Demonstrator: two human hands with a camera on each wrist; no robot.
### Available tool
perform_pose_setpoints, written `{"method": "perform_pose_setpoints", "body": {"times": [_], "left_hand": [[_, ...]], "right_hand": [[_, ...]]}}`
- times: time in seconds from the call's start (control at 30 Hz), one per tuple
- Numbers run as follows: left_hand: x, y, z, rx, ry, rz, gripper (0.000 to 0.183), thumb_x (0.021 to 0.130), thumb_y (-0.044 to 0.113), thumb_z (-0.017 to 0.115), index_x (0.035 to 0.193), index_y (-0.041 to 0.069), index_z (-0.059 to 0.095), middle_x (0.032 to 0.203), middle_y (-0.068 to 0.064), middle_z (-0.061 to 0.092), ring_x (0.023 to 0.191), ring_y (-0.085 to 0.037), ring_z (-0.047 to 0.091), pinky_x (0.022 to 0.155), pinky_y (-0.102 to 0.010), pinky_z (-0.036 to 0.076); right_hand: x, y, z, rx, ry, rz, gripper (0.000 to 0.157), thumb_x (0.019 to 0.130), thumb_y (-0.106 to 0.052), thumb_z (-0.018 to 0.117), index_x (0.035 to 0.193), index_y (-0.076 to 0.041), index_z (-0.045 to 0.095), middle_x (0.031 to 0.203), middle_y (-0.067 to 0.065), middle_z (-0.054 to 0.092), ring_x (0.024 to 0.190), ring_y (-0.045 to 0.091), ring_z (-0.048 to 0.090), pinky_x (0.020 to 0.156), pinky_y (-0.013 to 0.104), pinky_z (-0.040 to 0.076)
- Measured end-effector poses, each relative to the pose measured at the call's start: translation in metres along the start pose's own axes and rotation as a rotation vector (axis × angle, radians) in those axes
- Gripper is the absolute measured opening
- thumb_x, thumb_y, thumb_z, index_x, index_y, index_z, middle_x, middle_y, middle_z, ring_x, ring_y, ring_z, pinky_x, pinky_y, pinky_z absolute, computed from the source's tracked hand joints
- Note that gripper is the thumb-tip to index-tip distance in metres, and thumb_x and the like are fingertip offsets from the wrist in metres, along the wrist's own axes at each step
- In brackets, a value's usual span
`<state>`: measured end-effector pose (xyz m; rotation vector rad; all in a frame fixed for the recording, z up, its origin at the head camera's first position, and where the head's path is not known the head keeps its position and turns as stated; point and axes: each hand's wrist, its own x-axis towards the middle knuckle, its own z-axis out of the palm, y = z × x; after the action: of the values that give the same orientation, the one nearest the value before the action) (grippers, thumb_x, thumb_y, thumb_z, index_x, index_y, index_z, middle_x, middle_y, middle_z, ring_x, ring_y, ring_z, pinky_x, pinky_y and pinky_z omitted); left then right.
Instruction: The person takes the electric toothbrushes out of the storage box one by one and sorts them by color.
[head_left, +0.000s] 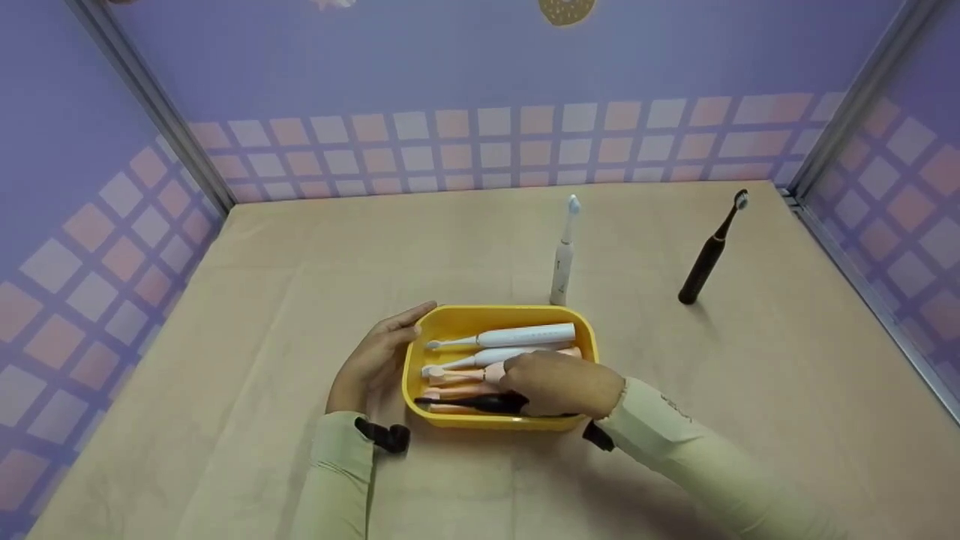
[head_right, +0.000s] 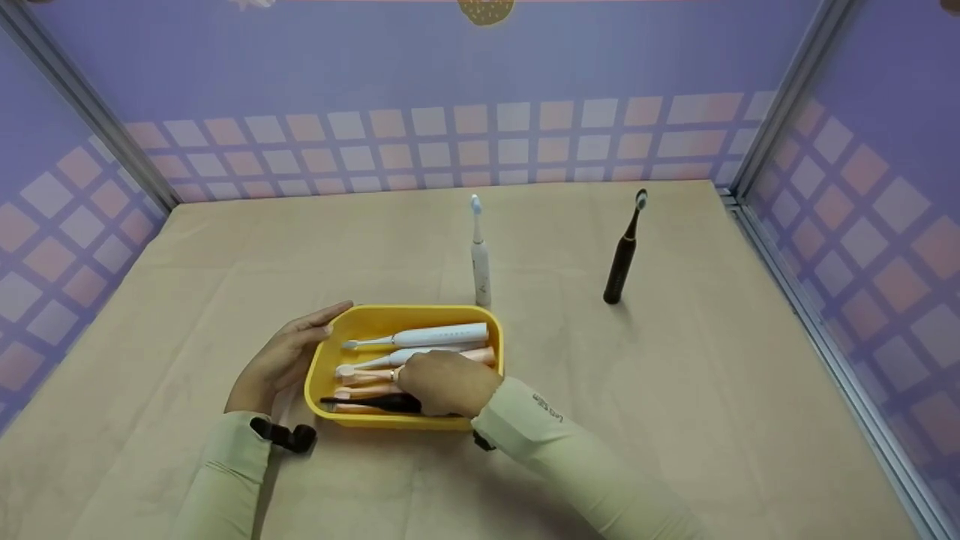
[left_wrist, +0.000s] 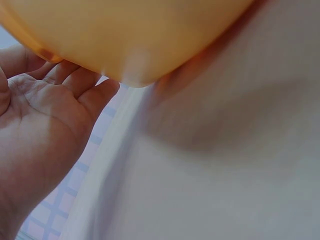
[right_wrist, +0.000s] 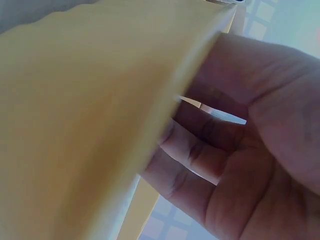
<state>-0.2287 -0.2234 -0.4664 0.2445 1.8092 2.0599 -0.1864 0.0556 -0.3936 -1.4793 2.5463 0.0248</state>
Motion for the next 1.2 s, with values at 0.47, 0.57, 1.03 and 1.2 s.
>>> {"method": "perform_pose_setpoints", "body": {"times": [0.47,0.57,1.03,1.2], "left_hand": [[0.000,0.002,0.000,0.005,-0.010,0.007,0.052,0.101,0.009,0.041,0.151,0.006,0.030,0.157,-0.012,0.030,0.142,-0.026,0.033,0.112,-0.032,0.037],[0.000,0.002,0.001,-0.002,-0.010,0.006,0.052,0.101,0.008,0.041,0.151,0.006,0.029,0.157,-0.012,0.030,0.142,-0.026,0.034,0.111,-0.032,0.037],[0.000,0.001,0.000,0.018,-0.010,0.006,0.052,0.101,0.010,0.042,0.151,0.007,0.030,0.157,-0.011,0.028,0.140,-0.026,0.036,0.110,-0.032,0.040],[-0.001,0.002,-0.001,0.028,-0.029,0.015,0.052,0.101,0.009,0.041,0.152,0.006,0.027,0.159,-0.013,0.024,0.139,-0.028,0.038,0.107,-0.032,0.043]], "right_hand": [[0.000,0.001,0.004,-0.037,-0.028,-0.005,0.004,0.085,-0.011,0.070,0.089,-0.009,0.069,0.083,0.003,0.069,0.069,0.015,0.058,0.067,0.030,0.054],[0.001,0.002,0.003,-0.022,-0.053,0.001,0.005,0.086,-0.011,0.069,0.090,-0.009,0.069,0.084,0.002,0.069,0.069,0.014,0.057,0.067,0.030,0.054],[-0.003,0.011,-0.002,0.201,-0.138,0.052,0.004,0.087,-0.007,0.065,0.087,-0.011,0.064,0.072,-0.006,0.051,0.066,0.010,0.044,0.058,0.022,0.036],[-0.004,0.015,-0.001,0.259,-0.124,0.033,0.006,0.086,-0.006,0.064,0.085,-0.012,0.064,0.071,-0.007,0.050,0.063,0.008,0.044,0.055,0.020,0.035]]}}
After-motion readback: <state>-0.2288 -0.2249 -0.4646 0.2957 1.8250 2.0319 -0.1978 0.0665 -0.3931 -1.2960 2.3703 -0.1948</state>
